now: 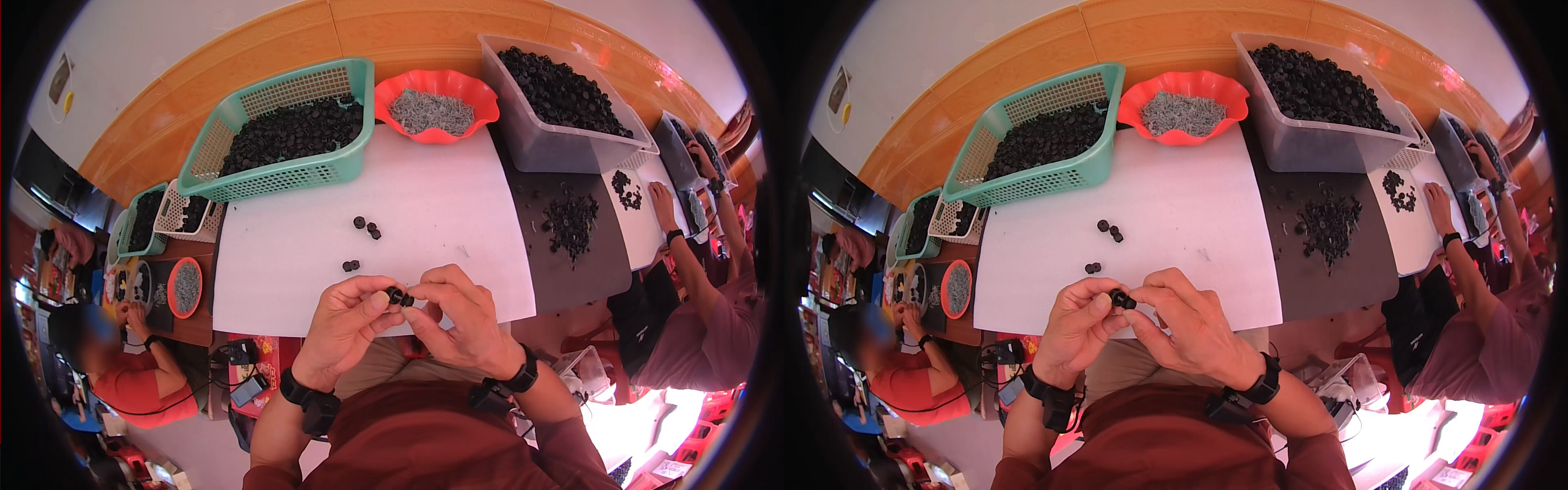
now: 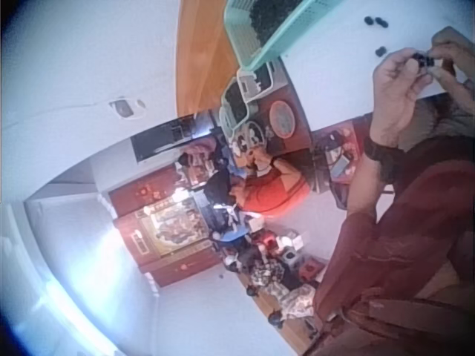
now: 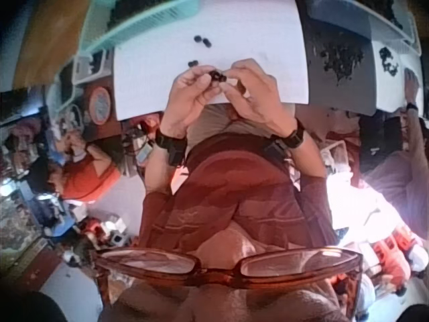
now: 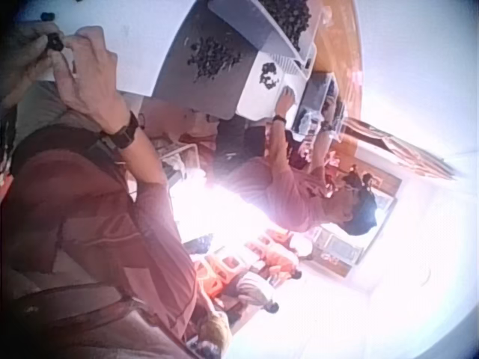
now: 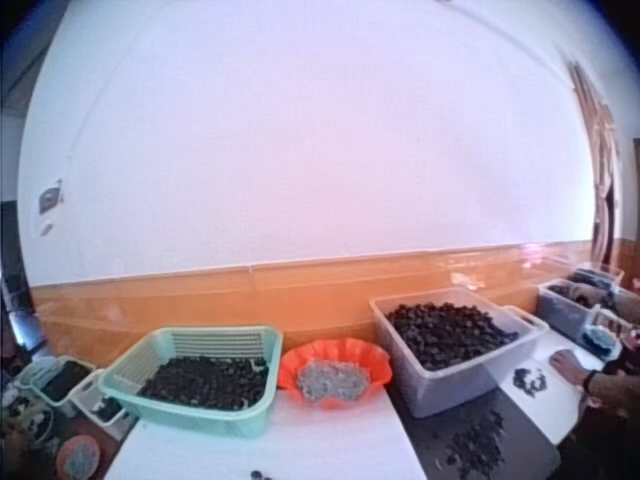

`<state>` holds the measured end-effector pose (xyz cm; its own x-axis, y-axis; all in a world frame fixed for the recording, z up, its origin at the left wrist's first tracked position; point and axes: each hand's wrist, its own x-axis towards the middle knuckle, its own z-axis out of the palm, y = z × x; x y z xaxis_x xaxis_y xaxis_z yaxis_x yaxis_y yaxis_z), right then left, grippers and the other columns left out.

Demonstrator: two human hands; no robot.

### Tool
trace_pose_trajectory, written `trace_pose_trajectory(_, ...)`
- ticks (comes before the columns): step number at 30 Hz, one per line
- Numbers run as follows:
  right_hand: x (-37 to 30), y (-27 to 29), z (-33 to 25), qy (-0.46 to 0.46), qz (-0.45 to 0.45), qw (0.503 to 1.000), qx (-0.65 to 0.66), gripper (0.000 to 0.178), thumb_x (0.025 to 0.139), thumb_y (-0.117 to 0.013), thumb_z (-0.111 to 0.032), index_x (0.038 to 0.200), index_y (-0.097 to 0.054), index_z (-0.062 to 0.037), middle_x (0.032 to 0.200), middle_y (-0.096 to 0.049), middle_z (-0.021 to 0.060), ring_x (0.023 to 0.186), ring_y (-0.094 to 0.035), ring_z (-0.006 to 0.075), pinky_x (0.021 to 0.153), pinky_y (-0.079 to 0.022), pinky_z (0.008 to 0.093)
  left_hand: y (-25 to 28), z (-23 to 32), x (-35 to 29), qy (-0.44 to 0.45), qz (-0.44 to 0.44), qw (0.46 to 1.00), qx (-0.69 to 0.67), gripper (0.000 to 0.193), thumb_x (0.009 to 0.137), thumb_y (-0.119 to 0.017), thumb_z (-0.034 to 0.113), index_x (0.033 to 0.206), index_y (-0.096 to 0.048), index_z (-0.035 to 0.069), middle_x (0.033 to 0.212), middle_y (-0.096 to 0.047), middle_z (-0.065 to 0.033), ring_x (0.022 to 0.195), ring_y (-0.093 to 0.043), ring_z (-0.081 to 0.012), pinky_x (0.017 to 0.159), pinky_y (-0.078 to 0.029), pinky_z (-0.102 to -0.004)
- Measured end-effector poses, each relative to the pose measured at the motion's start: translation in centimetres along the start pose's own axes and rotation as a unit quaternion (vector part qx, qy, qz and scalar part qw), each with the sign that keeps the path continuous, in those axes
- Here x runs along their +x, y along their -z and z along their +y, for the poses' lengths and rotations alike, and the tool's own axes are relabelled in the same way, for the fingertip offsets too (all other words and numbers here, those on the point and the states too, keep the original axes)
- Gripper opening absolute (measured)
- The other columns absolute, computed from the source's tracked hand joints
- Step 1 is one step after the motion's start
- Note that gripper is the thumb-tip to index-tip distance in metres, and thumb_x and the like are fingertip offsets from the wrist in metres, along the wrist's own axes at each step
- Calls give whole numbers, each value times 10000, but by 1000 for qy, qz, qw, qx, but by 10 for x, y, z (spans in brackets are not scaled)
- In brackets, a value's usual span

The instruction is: The worker is assembling small black plastic components by inserting metal pins into them at a manufacturing table.

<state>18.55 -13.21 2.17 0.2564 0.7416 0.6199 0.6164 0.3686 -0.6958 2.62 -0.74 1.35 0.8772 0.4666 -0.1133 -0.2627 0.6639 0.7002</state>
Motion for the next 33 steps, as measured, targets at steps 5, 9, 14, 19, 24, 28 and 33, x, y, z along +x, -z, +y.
trace_pose_trajectory(5,-1,-1,2,5,-6,1000,-16,284,828,-766,-47,1082,-641,-27,952,-606,89,541,-556,176,452,-452,301,1,-2,0,6,0,1000,0,229,1008,-613,68,1213,-659,-22,1100,-713,-115,967,-713,-162,887,-620,-324)
trace_pose_trajectory(9,-2,-1,2,-1,-7,1000,-22,280,827,-765,-52,1078,-645,-32,951,-605,85,543,-556,177,462,-456,299,0,-3,-1,7,-2,1000,4,232,1011,-608,69,1217,-656,-26,1112,-710,-127,985,-712,-179,895,-618,-335)
trace_pose_trajectory(14,-2,-2,2,-2,-5,1000,-24,284,834,-762,-62,1094,-650,-35,953,-603,79,550,-560,177,468,-461,302,0,-4,-1,10,-4,1000,-4,233,1012,-604,63,1219,-652,-32,1146,-703,-158,1008,-710,-207,918,-610,-363)
trace_pose_trajectory(19,-2,-2,-1,-13,-6,1000,-24,282,836,-762,-61,1098,-661,-35,948,-604,79,557,-567,178,470,-464,306,0,-6,-2,6,-5,1000,-5,240,1011,-602,55,1225,-646,-42,1164,-696,-179,1040,-704,-236,935,-604,-383)
trace_pose_trajectory(24,-4,-2,-1,-1,4,1000,-28,288,835,-761,-41,1106,-665,-28,948,-611,86,573,-587,180,480,-479,312,-3,-7,-4,-6,0,1000,10,245,1010,-599,43,1233,-647,-46,1169,-695,-180,1051,-701,-240,940,-602,-385)
trace_pose_trajectory(28,-4,-3,0,20,17,999,-38,294,831,-760,-10,1109,-669,-23,950,-614,91,584,-606,186,478,-486,314,-4,-9,-4,-8,7,1000,5,241,1005,-603,34,1227,-653,-44,1168,-696,-172,1050,-700,-233,938,-603,-381)
trace_pose_trajectory(33,-6,-5,1,43,34,998,-40,295,837,-756,2,1120,-677,-28,950,-616,90,584,-611,190,474,-488,316,-5,-12,-5,-19,12,1000,0,240,995,-619,27,1222,-659,-37,1169,-698,-161,1046,-699,-225,930,-604,-369)
